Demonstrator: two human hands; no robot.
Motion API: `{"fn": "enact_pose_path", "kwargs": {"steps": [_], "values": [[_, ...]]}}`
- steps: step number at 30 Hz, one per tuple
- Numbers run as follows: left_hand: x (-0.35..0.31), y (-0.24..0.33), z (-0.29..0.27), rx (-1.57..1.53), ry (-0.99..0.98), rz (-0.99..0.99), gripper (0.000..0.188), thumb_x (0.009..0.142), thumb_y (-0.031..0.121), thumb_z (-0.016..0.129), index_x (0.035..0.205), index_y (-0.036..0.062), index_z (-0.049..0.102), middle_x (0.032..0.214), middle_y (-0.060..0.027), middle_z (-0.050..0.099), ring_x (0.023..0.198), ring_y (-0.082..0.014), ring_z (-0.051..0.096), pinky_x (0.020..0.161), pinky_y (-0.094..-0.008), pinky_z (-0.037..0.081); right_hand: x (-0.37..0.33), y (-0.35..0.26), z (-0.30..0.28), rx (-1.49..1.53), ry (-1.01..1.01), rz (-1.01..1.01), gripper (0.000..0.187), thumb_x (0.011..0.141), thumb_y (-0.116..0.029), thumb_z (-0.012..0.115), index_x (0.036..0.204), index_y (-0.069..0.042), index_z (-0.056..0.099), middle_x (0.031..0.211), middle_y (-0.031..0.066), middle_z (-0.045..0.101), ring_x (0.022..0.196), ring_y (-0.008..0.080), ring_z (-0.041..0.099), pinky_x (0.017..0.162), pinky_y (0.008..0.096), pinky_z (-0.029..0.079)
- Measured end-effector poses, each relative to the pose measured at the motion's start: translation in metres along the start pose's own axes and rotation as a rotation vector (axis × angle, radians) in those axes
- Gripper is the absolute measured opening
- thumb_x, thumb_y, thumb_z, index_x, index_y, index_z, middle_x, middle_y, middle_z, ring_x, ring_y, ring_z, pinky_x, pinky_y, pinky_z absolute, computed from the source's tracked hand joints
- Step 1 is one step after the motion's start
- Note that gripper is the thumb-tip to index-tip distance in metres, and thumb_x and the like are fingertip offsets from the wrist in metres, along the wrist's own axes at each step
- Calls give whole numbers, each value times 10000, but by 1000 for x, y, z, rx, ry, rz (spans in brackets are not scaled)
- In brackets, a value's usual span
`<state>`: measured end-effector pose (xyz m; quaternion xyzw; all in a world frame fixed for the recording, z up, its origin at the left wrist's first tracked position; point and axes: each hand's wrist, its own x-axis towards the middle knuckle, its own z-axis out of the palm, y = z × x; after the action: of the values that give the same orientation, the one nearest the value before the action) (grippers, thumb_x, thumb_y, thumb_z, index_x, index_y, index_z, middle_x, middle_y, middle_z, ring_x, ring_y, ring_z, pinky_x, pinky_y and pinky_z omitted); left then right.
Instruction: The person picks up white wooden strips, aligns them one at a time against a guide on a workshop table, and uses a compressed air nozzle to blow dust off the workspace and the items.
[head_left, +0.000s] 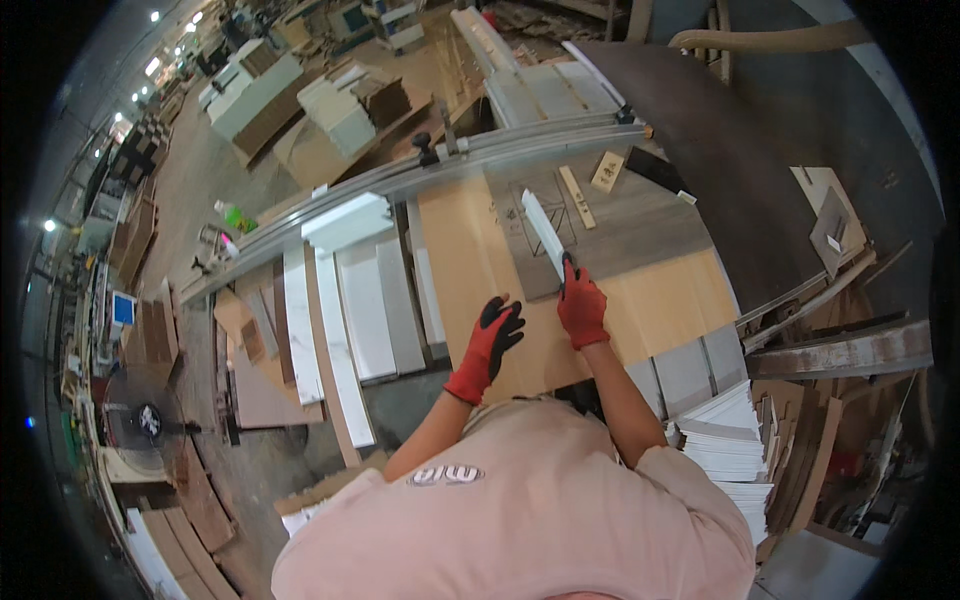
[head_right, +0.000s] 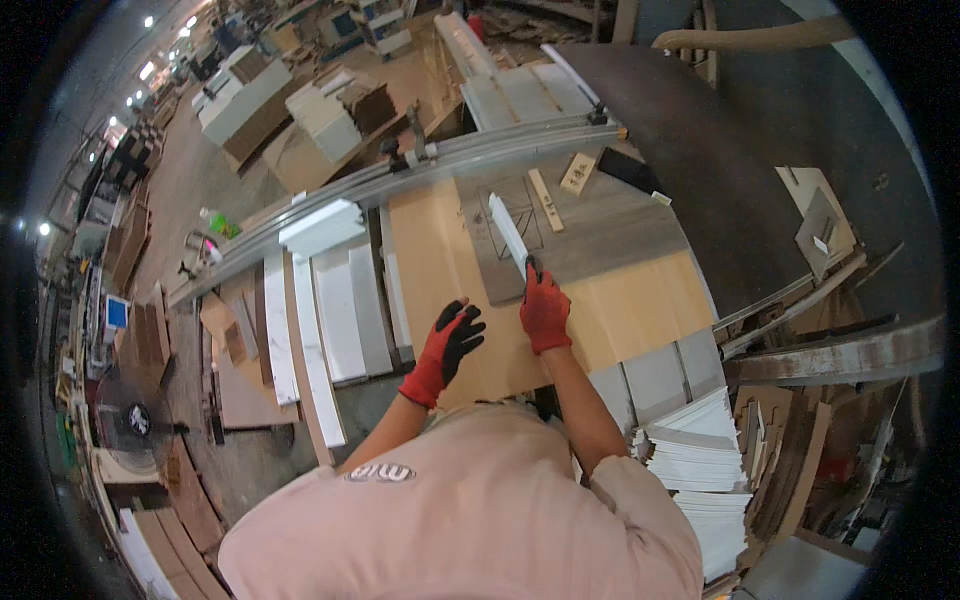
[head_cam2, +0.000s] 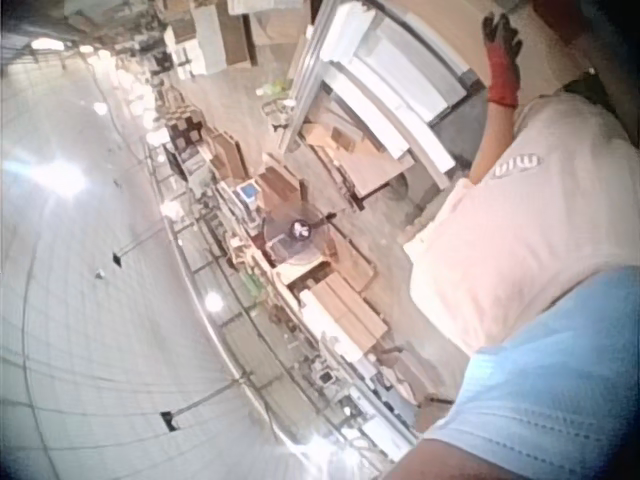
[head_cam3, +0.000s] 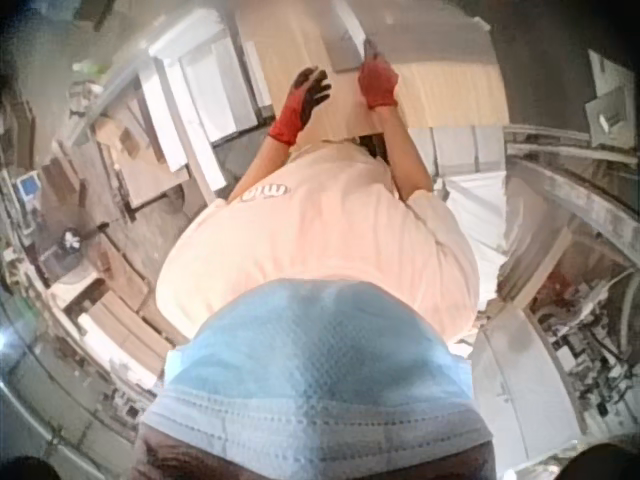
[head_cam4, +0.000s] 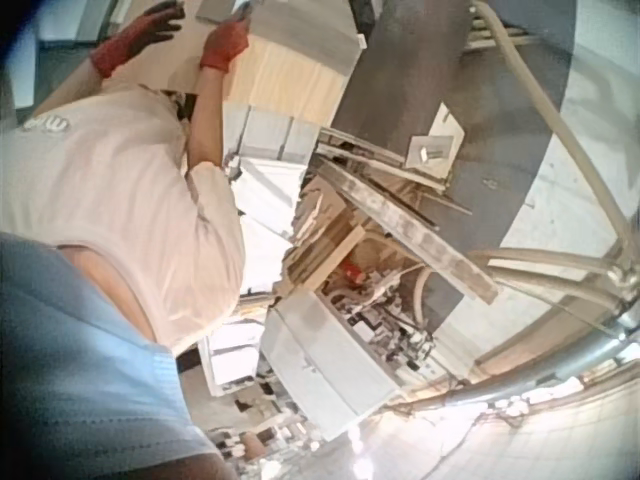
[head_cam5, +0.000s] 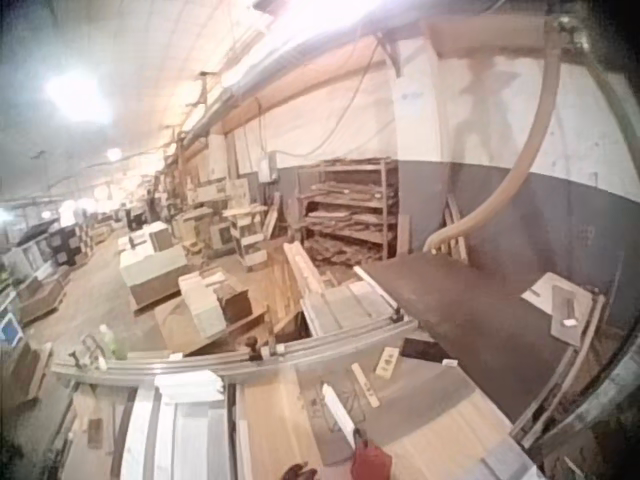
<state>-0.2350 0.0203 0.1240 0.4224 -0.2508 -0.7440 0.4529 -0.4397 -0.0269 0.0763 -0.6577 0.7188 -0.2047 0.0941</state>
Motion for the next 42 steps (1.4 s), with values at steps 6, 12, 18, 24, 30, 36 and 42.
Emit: {"fn": "enact_pose_path", "kwargs": {"steps": [6, 12, 18, 24, 30, 36, 42], "values": [[12, 12, 16, -84, 55, 12, 621, 995, 301, 589, 1499, 86, 296, 1420, -119, 507, 1243, -302, 558, 1003, -465, 490, -41, -11, -36, 390, 53, -123, 607, 849, -122, 665, 1421, -72, 467, 1242, 179, 585, 959, 396, 643, 787, 445, 530], [26, 34, 36, -59, -25, 100, 538, 968, 201, 631, 1434, 56, 405, 1384, -133, 550, 1185, -319, 604, 963, -467, 522, -85, -38, -90, 729, -133, -125, 510, 875, -122, 669, 1360, -45, 530, 1118, 159, 621, 916, 321, 649, 764, 391, 520], [11, 36, 46, -120, -325, 136, 568, 967, 138, 615, 1479, 96, 375, 1409, -150, 536, 1216, -328, 589, 995, -478, 509, -77, -7, -93, 1339, -500, 135, 271, 923, -105, 631, 1187, -53, 599, 960, 12, 635, 859, 80, 583, 729, 225, 466], [3, 44, 47, -57, -353, 111, 601, 984, 161, 604, 1518, 129, 330, 1465, -148, 476, 1280, -322, 540, 1016, -507, 498, -79, -5, -90, 1478, -536, 151, 285, 907, -72, 630, 1187, -28, 606, 968, 12, 651, 868, 79, 593, 757, 233, 472], [-3, 44, 51, -36, -342, 55, 590, 981, 155, 612, 1505, 115, 342, 1457, -148, 479, 1294, -327, 529, 1025, -522, 490, -88, 2, -92, 1486, -535, 160, 299, 888, -43, 642, 1183, -4, 614, 993, 22, 661, 887, 84, 606, 771, 243, 490], [-6, 41, 53, -107, -413, 82, 565, 982, 124, 603, 1490, 107, 357, 1459, -152, 475, 1301, -330, 523, 1038, -537, 479, -92, -2, -104, 1490, -548, 173, 293, 861, -10, 679, 1149, 2, 628, 1007, 38, 678, 916, 102, 625, 821, 268, 514], [-10, 43, 59, -103, -404, 50, 635, 959, 141, 629, 1519, 109, 331, 1469, -160, 466, 1324, -347, 500, 1035, -530, 478, -94, -3, -106, 1503, -587, 152, 325, 811, 31, 733, 1121, 4, 638, 999, 46, 681, 914, 117, 637, 831, 281, 530]]}}
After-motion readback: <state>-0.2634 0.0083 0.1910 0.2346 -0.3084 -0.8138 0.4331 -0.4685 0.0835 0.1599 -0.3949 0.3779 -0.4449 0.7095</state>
